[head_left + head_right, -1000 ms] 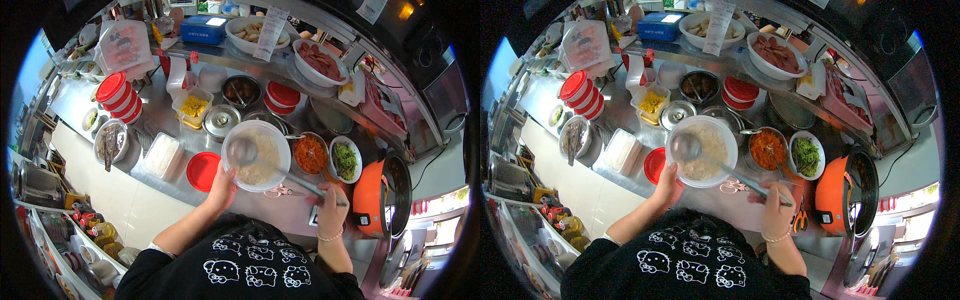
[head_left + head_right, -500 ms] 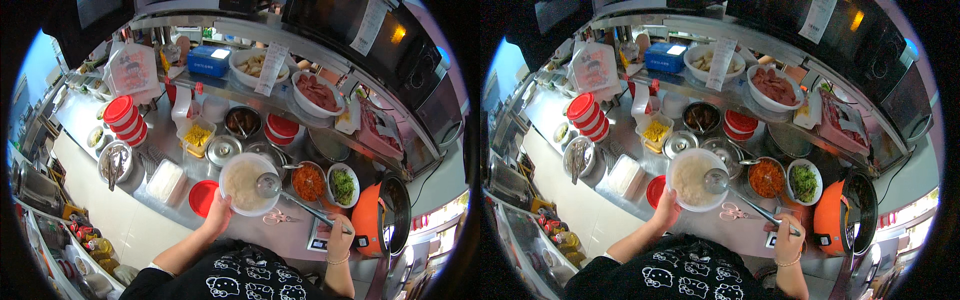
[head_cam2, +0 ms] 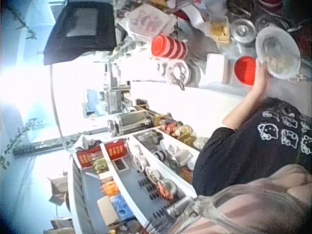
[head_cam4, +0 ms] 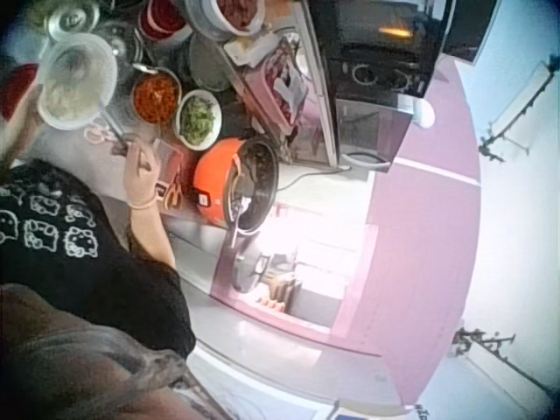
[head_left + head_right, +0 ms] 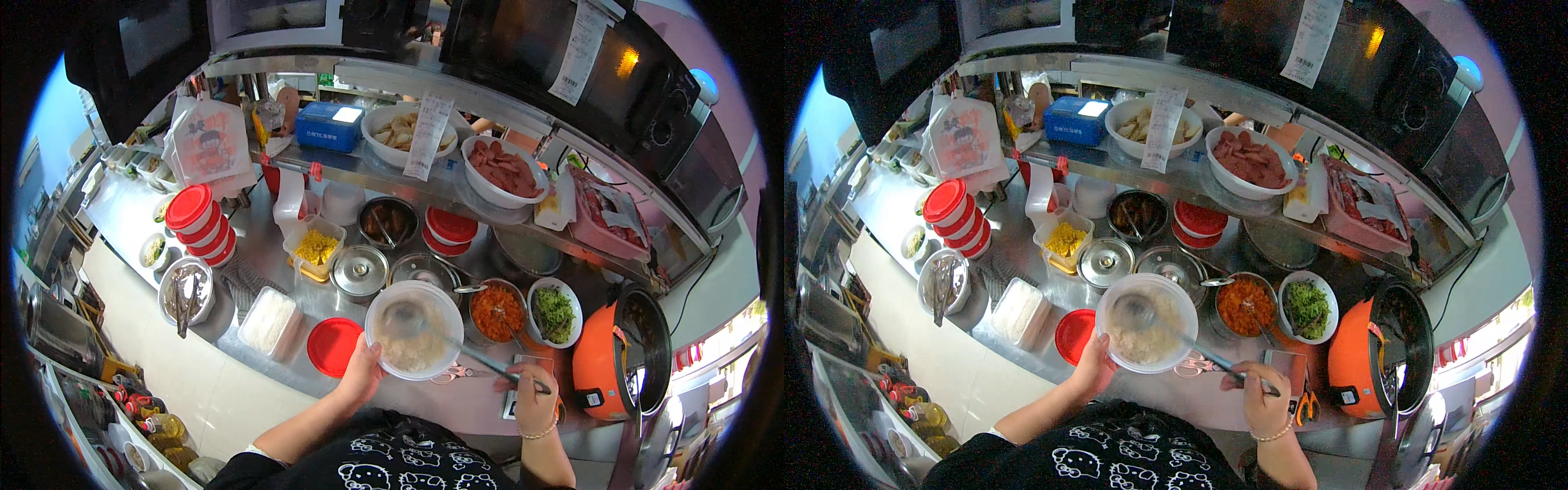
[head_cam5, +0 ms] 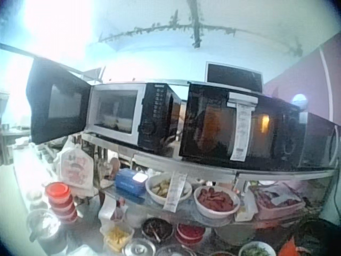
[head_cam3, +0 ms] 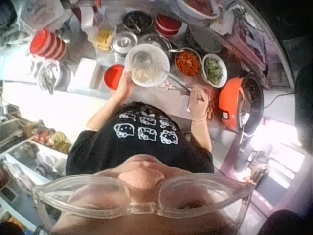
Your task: The person assembles a takeout meal by placing rice in a bowl, adding cooked meat, vegetables, and sauce, then covering it with a lid. They repeat the process for a second bowl, using a microwave to heat rice and a ladle to add sauce.
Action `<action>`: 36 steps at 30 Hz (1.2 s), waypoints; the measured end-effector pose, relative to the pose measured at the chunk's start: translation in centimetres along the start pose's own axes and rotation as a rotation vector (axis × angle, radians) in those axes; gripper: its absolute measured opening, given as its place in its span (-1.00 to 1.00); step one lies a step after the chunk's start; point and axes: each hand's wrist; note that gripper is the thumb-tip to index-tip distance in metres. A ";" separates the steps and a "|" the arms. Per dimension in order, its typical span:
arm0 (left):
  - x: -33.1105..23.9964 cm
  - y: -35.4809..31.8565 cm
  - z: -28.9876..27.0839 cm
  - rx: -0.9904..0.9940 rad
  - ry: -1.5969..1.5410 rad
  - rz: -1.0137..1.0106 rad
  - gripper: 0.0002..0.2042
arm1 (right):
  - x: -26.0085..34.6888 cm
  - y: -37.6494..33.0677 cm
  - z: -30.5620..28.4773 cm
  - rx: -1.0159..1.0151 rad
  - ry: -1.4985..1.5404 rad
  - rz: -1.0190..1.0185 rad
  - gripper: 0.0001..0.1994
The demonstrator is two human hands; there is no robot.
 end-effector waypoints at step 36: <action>3.5 2.3 -1.5 0.030 -0.094 0.001 -0.34 | -7.0 1.0 -4.0 -0.575 0.822 0.324 -0.74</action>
Point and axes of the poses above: each hand's wrist, its own y-axis towards the middle knuckle, its own z-axis out of the palm, x = y × z, and after that the axes turned 4 degrees about -x, right-handed
